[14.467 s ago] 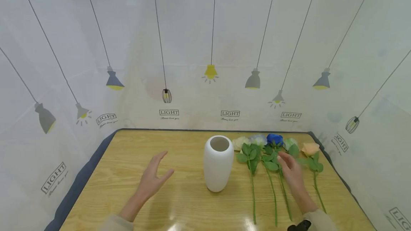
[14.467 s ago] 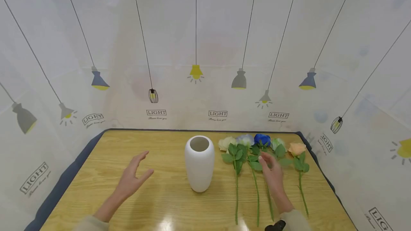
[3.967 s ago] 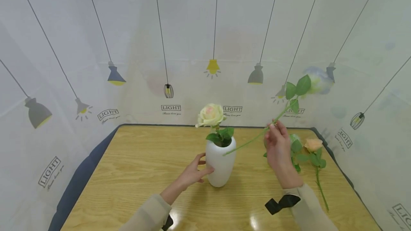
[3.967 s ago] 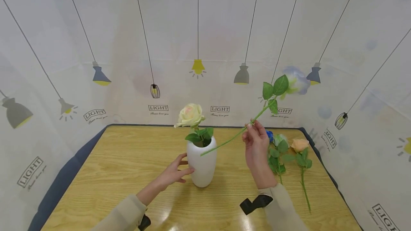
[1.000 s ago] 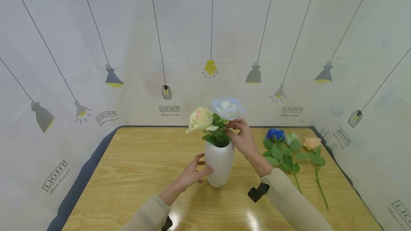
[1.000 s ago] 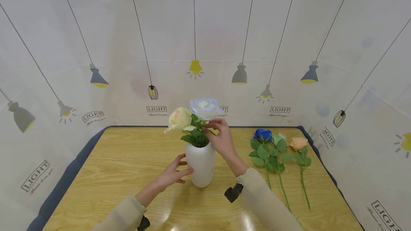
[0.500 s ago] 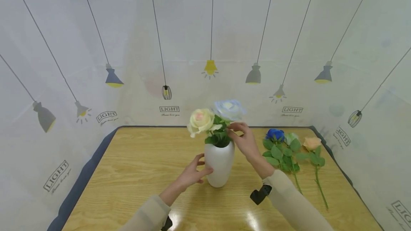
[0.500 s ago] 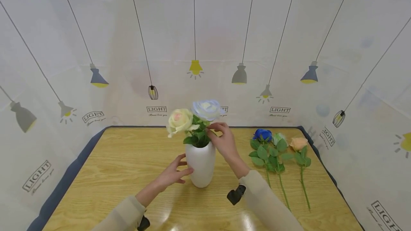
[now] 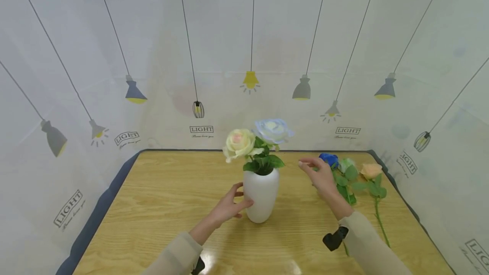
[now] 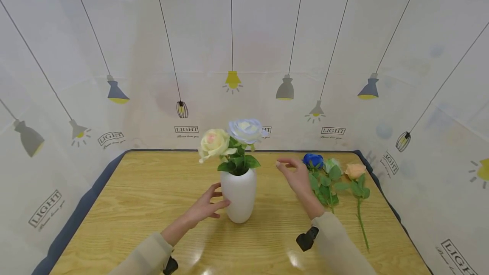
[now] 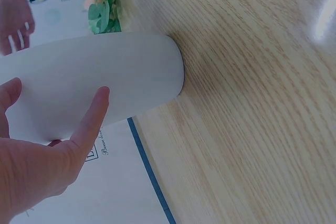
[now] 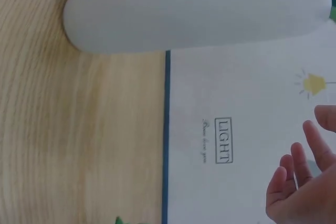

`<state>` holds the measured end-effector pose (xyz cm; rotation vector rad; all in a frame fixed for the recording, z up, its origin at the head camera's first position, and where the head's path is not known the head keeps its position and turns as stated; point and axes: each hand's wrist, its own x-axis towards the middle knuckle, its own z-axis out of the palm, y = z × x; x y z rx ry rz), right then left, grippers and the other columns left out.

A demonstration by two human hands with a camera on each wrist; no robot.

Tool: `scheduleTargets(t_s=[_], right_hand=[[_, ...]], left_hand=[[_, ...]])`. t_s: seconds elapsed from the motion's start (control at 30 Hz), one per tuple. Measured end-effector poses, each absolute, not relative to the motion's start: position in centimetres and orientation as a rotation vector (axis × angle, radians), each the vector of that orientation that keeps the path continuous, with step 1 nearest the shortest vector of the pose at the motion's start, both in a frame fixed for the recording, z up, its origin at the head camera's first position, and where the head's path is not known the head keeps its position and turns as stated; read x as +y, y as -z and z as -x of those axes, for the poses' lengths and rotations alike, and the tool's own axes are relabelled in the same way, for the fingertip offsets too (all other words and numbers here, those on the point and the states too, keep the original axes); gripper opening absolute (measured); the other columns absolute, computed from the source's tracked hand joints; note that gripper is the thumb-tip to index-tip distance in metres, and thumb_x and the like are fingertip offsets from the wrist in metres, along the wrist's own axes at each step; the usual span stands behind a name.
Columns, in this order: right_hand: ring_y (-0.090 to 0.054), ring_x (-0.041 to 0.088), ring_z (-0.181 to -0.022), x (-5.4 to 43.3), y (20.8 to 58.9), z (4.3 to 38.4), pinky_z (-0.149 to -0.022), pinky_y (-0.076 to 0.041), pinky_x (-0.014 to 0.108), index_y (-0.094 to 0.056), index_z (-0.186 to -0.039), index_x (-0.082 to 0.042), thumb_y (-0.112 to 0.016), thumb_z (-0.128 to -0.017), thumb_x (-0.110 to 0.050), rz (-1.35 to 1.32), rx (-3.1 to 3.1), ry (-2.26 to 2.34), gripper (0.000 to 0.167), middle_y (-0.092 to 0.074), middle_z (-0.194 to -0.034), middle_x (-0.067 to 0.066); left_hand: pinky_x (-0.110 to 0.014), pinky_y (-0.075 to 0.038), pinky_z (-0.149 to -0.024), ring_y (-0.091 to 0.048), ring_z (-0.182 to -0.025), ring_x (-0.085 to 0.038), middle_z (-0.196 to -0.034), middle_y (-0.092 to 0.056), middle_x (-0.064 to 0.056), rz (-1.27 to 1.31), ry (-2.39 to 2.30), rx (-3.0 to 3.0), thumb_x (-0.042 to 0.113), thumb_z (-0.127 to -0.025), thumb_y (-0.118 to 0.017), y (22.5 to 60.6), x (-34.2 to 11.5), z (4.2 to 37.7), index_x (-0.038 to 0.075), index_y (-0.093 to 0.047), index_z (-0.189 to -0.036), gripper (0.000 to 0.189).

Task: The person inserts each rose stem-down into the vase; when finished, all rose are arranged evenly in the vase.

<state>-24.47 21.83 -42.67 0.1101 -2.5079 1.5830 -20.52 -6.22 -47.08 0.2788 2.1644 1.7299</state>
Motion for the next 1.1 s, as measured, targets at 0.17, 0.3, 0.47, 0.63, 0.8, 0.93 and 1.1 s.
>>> scheduleTargets(t_s=[0.17,0.3,0.47,0.63,0.8,0.93,1.1], right_hand=[[-0.046,0.026,-0.095,23.9,44.6,24.1,-0.076,-0.04,0.04,-0.055,-0.114,0.0,-0.056,-0.086,-0.036,-0.034,-2.555,-1.639,0.045,-0.05,-0.111,0.015],[-0.046,0.028,-0.099,25.4,46.1,24.1,-0.081,-0.04,0.042,-0.052,-0.117,0.002,-0.055,-0.087,-0.036,0.058,-2.557,-1.696,0.048,-0.05,-0.114,0.018],[-0.042,0.031,-0.105,27.1,47.8,24.1,-0.083,-0.038,0.044,-0.048,-0.12,0.005,-0.053,-0.089,-0.034,0.181,-2.567,-1.713,0.051,-0.045,-0.119,0.02],[-0.046,0.029,-0.098,29.0,49.5,24.5,-0.08,-0.039,0.043,-0.045,-0.123,0.005,-0.051,-0.09,-0.035,0.325,-2.534,-1.756,0.052,-0.049,-0.113,0.019],[-0.049,0.02,-0.091,30.6,50.9,24.1,-0.079,-0.039,0.042,-0.039,-0.13,0.003,-0.05,-0.088,-0.04,0.486,-2.412,-1.927,0.061,-0.047,-0.113,0.011],[-0.049,0.013,-0.092,31.8,51.6,23.6,-0.082,-0.04,0.036,-0.03,-0.134,0.002,-0.048,-0.09,-0.037,0.571,-2.365,-2.029,0.062,-0.043,-0.115,0.006],[-0.053,0.014,-0.082,32.7,52.1,22.7,-0.072,-0.044,0.035,-0.034,-0.127,0.007,-0.046,-0.092,-0.028,0.615,-2.462,-1.966,0.051,-0.05,-0.102,0.011]], left_hand=[[-0.04,-0.049,-0.065,-0.048,-0.103,-0.035,-0.127,-0.036,-0.025,-0.278,-1.73,2.166,0.034,-0.081,-0.063,47.1,-6.2,20.5,0.003,-0.021,-0.137,0.076],[-0.04,-0.049,-0.065,-0.048,-0.103,-0.035,-0.127,-0.036,-0.025,-0.28,-1.727,2.167,0.034,-0.082,-0.063,47.1,-6.3,20.5,0.003,-0.021,-0.137,0.076],[-0.04,-0.049,-0.066,-0.047,-0.104,-0.035,-0.128,-0.035,-0.025,-0.276,-1.72,2.168,0.035,-0.082,-0.062,47.2,-6.3,20.6,0.004,-0.02,-0.138,0.077],[-0.041,-0.049,-0.066,-0.046,-0.105,-0.036,-0.128,-0.035,-0.024,-0.275,-1.723,2.167,0.035,-0.082,-0.062,47.2,-6.3,20.6,0.005,-0.02,-0.138,0.076],[-0.041,-0.048,-0.066,-0.046,-0.105,-0.036,-0.128,-0.035,-0.024,-0.272,-1.723,2.165,0.036,-0.082,-0.062,47.2,-6.3,20.6,0.005,-0.02,-0.138,0.077],[-0.042,-0.048,-0.067,-0.046,-0.105,-0.036,-0.128,-0.035,-0.024,-0.277,-1.722,2.167,0.035,-0.082,-0.063,47.2,-6.3,20.7,0.004,-0.02,-0.138,0.077],[-0.042,-0.048,-0.068,-0.046,-0.105,-0.036,-0.128,-0.035,-0.025,-0.271,-1.72,2.165,0.035,-0.081,-0.063,47.2,-6.2,20.7,0.004,-0.02,-0.137,0.077]])
